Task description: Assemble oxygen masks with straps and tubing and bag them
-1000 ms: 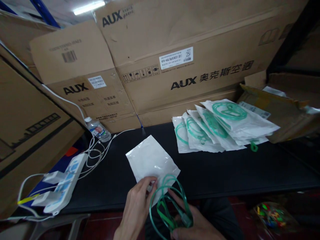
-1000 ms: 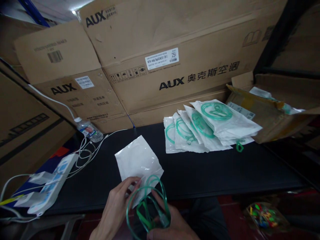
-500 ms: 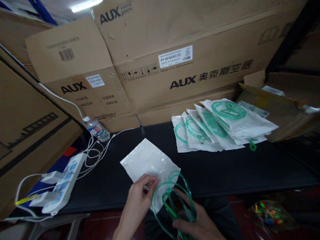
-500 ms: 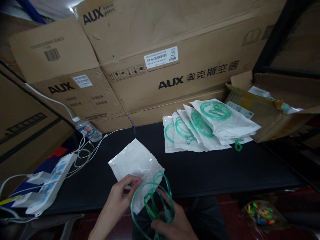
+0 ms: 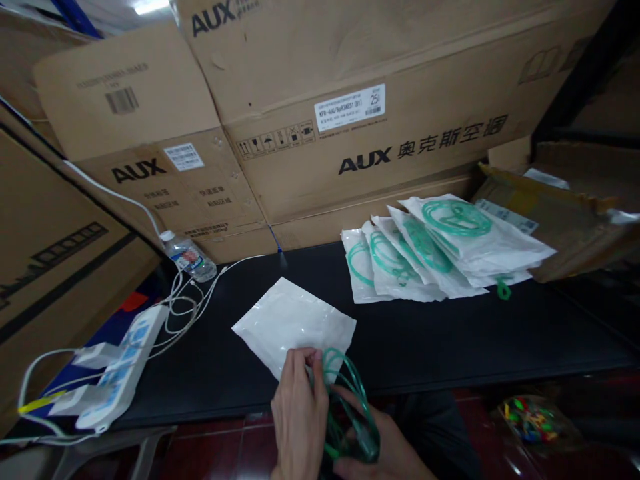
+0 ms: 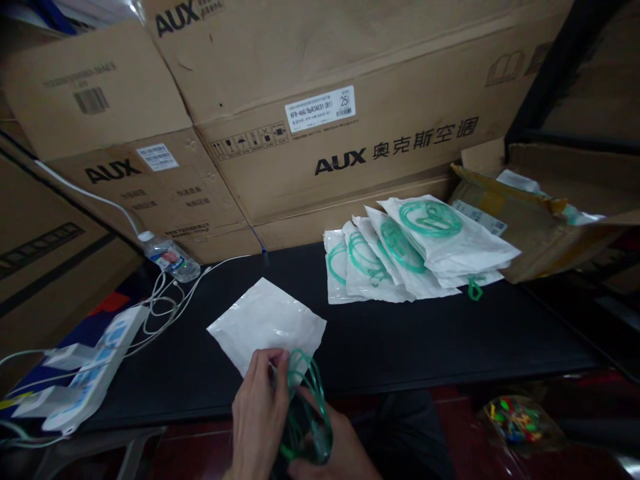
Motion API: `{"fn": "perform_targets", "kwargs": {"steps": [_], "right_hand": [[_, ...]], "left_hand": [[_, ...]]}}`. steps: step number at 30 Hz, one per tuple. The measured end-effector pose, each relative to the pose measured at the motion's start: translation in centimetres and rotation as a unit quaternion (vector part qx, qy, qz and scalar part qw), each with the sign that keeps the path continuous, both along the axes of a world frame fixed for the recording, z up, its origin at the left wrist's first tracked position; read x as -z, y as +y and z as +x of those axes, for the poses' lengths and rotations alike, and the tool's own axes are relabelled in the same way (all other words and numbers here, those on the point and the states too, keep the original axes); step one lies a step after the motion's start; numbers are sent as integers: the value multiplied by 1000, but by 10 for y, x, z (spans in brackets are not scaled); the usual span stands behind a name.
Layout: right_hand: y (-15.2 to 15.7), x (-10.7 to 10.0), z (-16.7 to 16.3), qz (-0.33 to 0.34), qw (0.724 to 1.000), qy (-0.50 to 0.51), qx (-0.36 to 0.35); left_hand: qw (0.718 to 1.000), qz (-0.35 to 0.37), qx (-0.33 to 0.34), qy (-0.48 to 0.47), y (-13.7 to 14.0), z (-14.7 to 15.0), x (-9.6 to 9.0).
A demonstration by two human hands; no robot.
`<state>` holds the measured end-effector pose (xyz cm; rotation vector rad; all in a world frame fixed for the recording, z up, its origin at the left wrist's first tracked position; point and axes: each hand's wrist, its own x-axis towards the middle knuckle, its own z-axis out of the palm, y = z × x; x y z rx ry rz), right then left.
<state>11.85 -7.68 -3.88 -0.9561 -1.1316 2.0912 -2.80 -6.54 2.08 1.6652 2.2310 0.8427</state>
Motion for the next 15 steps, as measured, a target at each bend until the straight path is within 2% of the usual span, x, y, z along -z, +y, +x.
{"fn": "perform_targets", "kwargs": {"steps": [3,5,11,15], "right_hand": [[2,1,2,-51,998,31,-19],[6,-6,6,-90,995,29,-21],[22,-47,25,-159,987,10,-1],[29,-64,32,-172,984,-28,24]], "left_hand": [[999,26,37,-7,-3,5,7],[997,39,69,-12,-5,3,11],[980,14,198,-9,-8,-11,2],[976,16,217,23,-9,-15,-5]]}}
